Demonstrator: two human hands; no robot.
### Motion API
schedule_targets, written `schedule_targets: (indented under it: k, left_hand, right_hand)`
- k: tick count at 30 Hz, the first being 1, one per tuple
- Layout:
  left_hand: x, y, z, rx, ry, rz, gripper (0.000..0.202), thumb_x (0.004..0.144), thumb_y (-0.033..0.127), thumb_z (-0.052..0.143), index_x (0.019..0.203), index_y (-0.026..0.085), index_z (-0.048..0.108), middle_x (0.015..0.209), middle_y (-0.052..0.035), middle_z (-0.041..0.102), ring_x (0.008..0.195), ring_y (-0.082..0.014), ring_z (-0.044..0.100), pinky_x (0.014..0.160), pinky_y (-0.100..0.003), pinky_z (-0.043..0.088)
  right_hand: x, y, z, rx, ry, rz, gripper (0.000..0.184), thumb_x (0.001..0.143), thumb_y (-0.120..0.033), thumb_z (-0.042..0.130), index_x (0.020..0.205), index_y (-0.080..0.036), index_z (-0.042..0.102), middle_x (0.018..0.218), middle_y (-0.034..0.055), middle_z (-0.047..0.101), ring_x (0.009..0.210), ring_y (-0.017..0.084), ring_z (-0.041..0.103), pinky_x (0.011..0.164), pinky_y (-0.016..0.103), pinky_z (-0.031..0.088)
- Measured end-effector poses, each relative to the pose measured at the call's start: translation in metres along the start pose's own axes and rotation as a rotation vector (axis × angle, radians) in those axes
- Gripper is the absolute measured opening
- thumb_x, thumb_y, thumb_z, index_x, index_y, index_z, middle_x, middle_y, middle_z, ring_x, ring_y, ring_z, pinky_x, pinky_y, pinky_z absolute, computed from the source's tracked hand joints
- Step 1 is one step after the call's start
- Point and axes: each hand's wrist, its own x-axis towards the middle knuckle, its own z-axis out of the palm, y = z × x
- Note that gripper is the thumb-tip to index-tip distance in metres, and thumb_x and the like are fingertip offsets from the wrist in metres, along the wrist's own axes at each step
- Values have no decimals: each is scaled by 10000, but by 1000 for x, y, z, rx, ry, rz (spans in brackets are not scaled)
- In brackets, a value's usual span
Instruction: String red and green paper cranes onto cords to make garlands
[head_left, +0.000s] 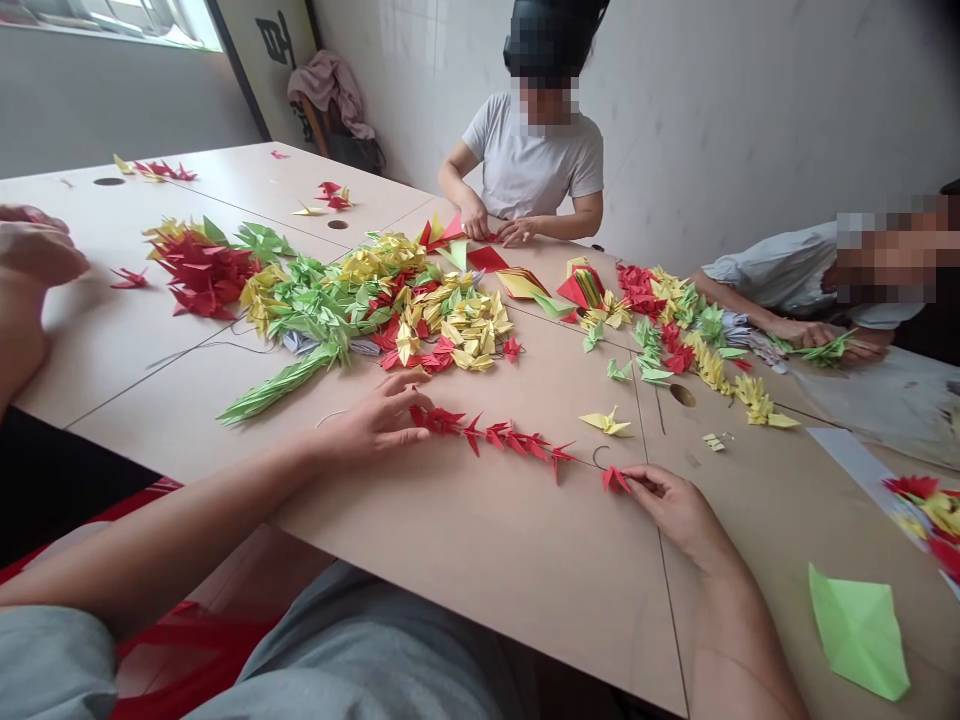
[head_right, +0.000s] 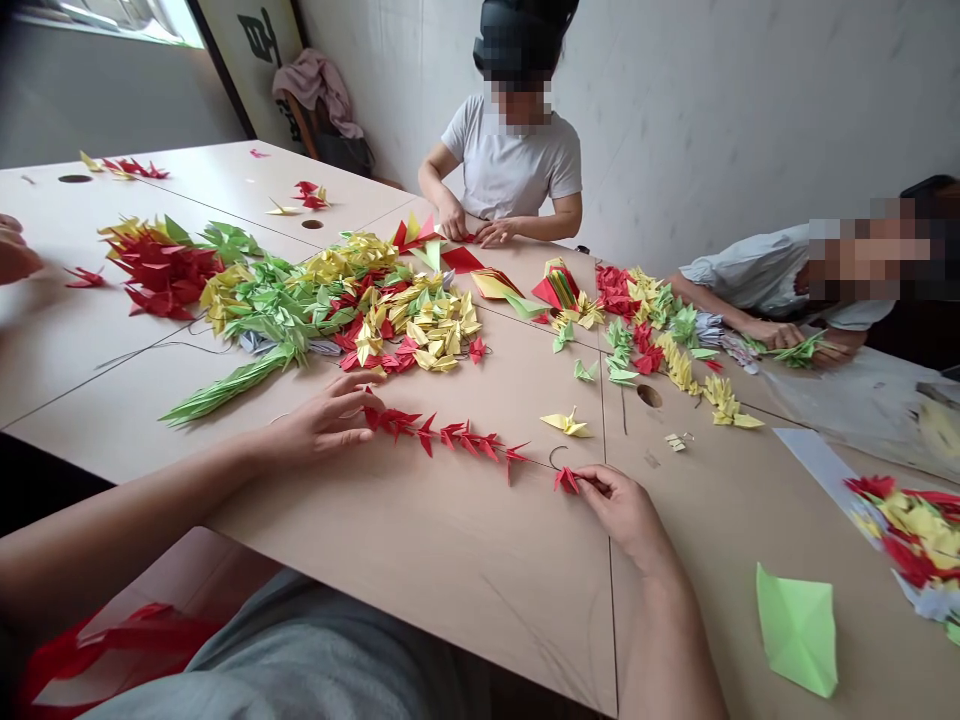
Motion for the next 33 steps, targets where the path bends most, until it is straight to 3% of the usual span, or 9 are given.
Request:
schedule_targets:
  k: [5,11,18,27,33]
  left_hand:
    - [7,3,1,121,1,115,519,915,514,544,1336,211,534,1548,-203,288,1449,-385,256,1128,-570,338]
    - [12,9,6,227,-10,244,464,906,493,572,1234,167,610,1520,-218,354,1435,-385,303,1126,-553,366]
    - [22,18,12,310,-5,336,566,882,517,599,1325,167,564,1527,-245,349,1429,-418,308,1107,-604,357]
    - [38,31,13,405,-41,353,504,898,515,572,1222,136,642,1505,-241,409,1436,-413,306,1117,-594,344]
    - [53,46,22,467,-117,397,558,902,499,569,1350,165,572,1531,-212,394,1439,-393,319,1159,-584,280]
  right_hand:
    - [0,4,0,-1,-7,11,473,680,-624,694,871,-197,765,930,120,772,894,307,698,822,428,550]
    - [-1,-1,0,16,-28,12,416,702,-562,678,872,-192,764,937,115,769,897,298,693,829,408,537]
    - [-3,-9,1,-2,-27,-7,356,729,-503,638,859,-194,759,909,101,769,868,277,691,800,385,524]
    - [-4,-8,3,25,-24,-16,338,737,-479,636,879,-193,747,944,101,764,914,286,683,828,400,505]
    - [-4,-10,2,18,-42,-35,313,759,-457,615,871,-195,743,934,92,760,897,266,681,811,376,507]
